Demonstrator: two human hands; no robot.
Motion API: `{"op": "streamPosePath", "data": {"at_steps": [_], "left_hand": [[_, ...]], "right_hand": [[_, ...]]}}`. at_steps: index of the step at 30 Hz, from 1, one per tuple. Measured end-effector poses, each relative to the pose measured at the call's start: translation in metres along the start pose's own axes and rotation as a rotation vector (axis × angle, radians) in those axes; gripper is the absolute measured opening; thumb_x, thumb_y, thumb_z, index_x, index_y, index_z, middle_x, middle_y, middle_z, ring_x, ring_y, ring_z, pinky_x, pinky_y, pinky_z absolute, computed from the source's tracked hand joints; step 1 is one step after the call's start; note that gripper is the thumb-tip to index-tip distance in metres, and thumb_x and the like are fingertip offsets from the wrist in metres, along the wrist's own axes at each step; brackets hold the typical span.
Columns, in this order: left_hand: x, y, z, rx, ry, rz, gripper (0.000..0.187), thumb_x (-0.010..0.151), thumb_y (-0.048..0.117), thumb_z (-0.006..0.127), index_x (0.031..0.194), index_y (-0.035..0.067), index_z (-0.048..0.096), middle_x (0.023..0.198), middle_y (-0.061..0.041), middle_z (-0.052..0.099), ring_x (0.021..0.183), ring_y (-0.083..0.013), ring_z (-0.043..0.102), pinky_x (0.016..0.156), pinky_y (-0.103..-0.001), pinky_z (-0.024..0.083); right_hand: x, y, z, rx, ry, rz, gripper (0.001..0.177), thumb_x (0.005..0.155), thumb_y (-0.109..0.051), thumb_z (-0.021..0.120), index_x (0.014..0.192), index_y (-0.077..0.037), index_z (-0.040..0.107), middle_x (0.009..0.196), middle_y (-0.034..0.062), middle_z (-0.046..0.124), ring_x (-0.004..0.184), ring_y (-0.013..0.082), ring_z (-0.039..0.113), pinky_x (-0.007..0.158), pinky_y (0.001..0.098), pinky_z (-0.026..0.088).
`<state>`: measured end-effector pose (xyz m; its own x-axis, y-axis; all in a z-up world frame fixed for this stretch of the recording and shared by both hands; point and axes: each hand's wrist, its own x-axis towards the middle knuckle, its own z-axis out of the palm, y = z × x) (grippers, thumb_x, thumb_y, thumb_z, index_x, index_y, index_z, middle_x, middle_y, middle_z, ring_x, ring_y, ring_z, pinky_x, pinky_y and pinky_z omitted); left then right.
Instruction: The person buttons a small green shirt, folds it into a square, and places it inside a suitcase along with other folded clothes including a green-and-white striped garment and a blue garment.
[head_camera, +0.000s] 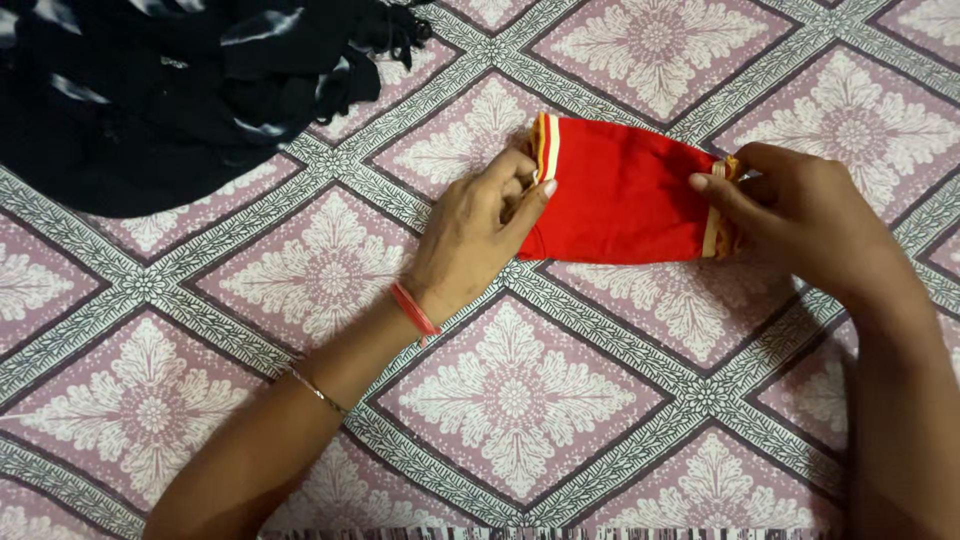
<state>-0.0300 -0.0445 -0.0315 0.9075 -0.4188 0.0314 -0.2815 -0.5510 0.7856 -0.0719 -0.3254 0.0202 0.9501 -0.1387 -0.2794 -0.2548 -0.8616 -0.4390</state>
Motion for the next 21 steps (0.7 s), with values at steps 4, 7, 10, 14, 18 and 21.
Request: {"op": "streamPosePath", "data": {"at_steps": [4, 7, 10, 14, 18, 21], "left_hand": [[-0.005, -0.01, 0.007, 0.135, 0.255, 0.357, 0.032, 0.1, 0.013, 0.069, 0.123, 0.001, 0.051, 0.105, -0.013, 0.064, 0.087, -0.0222, 0.064, 0.076, -0.036, 0.055], [-0.009, -0.013, 0.012, 0.177, 0.335, 0.41, 0.053, 0.096, 0.012, 0.073, 0.137, -0.003, 0.043, 0.122, -0.021, 0.062, 0.11, -0.0342, 0.067, 0.095, -0.042, 0.056], [-0.009, -0.012, 0.017, 0.147, 0.322, 0.343, 0.065, 0.09, 0.013, 0.076, 0.14, -0.006, 0.04, 0.122, -0.023, 0.063, 0.108, -0.0363, 0.068, 0.093, -0.043, 0.056], [0.003, -0.013, 0.013, -0.099, 0.134, 0.107, 0.05, 0.083, 0.011, 0.077, 0.126, -0.003, 0.054, 0.103, -0.013, 0.071, 0.088, -0.0226, 0.072, 0.08, -0.034, 0.059], [0.005, -0.013, 0.007, -0.168, 0.029, 0.009, 0.028, 0.08, 0.01, 0.08, 0.102, 0.006, 0.063, 0.087, -0.002, 0.067, 0.078, -0.0096, 0.066, 0.071, -0.029, 0.058], [-0.003, -0.015, 0.005, -0.469, -0.046, 0.048, 0.024, 0.088, 0.019, 0.08, 0.099, 0.009, 0.061, 0.081, 0.004, 0.059, 0.071, -0.007, 0.058, 0.064, -0.027, 0.053]], "right_hand": [[-0.002, 0.004, 0.008, -0.005, 0.096, -0.007, 0.057, 0.098, -0.043, 0.064, 0.131, 0.003, 0.057, 0.085, 0.0157, 0.068, 0.075, 0.0276, 0.073, 0.059, 0.0404, 0.058], [0.0, 0.009, 0.017, -0.169, 0.208, -0.096, 0.066, 0.097, -0.043, 0.073, 0.132, 0.009, 0.053, 0.101, 0.0243, 0.067, 0.088, 0.0348, 0.072, 0.07, 0.0416, 0.059], [0.002, 0.012, 0.016, -0.216, 0.192, -0.139, 0.059, 0.096, -0.042, 0.077, 0.119, 0.009, 0.059, 0.103, 0.0245, 0.066, 0.085, 0.0343, 0.07, 0.069, 0.0418, 0.058], [0.003, 0.006, 0.014, -0.086, 0.1, -0.053, 0.049, 0.093, -0.038, 0.077, 0.113, 0.002, 0.058, 0.094, 0.0216, 0.068, 0.079, 0.0318, 0.068, 0.064, 0.0434, 0.056], [-0.001, 0.007, 0.011, 0.266, 0.093, -0.185, 0.042, 0.097, -0.032, 0.072, 0.116, -0.002, 0.049, 0.091, 0.0222, 0.066, 0.081, 0.0248, 0.069, 0.065, 0.0354, 0.058], [-0.004, 0.005, 0.01, 0.543, 0.109, -0.282, 0.044, 0.096, -0.03, 0.07, 0.12, -0.009, 0.04, 0.098, 0.0134, 0.066, 0.09, 0.0177, 0.072, 0.066, 0.0303, 0.063]]}}
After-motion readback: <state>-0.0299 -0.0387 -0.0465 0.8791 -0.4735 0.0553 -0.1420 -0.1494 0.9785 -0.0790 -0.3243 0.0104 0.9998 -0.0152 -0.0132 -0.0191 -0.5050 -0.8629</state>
